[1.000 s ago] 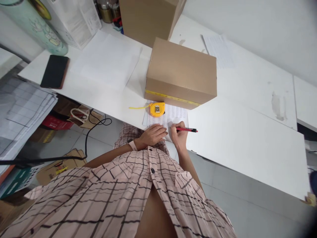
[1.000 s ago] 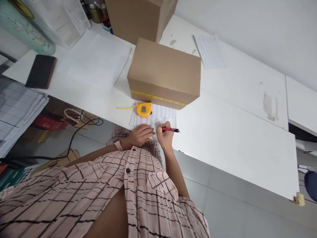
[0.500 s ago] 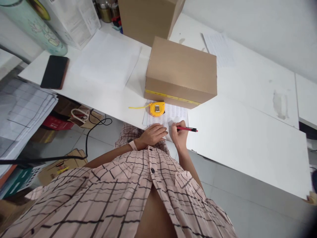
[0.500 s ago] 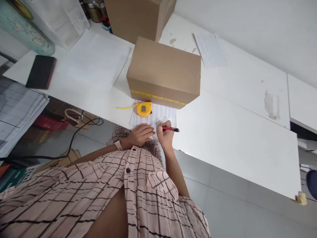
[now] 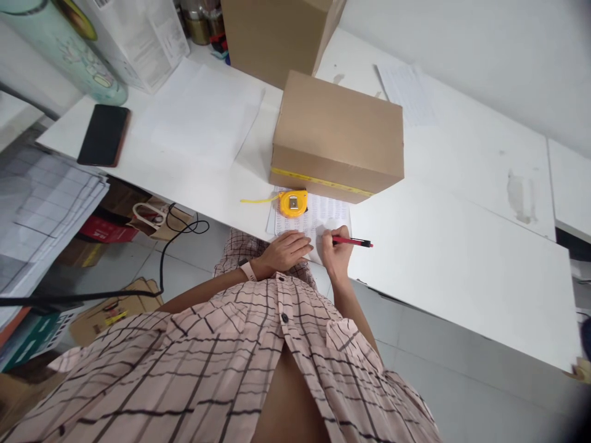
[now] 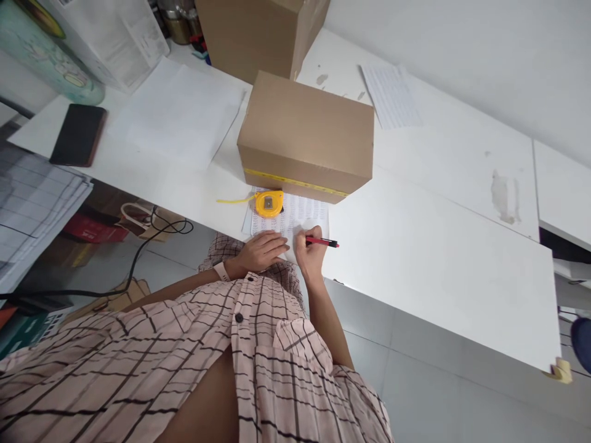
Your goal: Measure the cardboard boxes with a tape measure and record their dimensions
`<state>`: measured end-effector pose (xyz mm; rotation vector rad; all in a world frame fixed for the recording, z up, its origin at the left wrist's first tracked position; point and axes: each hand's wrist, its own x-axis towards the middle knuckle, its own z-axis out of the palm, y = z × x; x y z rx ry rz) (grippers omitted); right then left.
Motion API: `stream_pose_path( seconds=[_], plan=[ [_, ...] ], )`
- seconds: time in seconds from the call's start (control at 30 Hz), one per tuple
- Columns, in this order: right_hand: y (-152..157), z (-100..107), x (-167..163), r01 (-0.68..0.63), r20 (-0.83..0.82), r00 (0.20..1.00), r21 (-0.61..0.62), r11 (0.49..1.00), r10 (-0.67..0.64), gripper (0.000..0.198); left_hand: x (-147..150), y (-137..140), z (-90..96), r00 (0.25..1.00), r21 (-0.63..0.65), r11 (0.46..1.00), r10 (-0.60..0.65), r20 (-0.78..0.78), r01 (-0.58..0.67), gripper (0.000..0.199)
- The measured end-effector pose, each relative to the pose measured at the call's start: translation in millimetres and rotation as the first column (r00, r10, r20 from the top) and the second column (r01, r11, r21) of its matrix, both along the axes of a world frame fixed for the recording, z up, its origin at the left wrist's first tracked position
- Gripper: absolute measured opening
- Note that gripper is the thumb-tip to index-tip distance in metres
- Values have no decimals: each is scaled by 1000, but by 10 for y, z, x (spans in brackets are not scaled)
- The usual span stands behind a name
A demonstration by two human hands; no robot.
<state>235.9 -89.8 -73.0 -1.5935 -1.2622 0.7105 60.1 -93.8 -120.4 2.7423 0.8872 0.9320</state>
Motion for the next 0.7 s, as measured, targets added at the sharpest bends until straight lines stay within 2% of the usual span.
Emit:
stream_pose_path(
  seconds=[0.23,0.43,0.7],
  plan=[
    [-2,-28,-3,-116,-27,993,-13,993,116,26,-7,-3,-1,999,63,998,17,43,-20,34],
    [4,-42,-1,-140,18,990,-15,990,140,26,-9,-1,-32,999,-10,1000,0,35,0,36],
    [1,-47,-4,-157,27,987,-2,988,157,26,-4,-4,-9,999,52,998,14,51,-17,35]
  ],
)
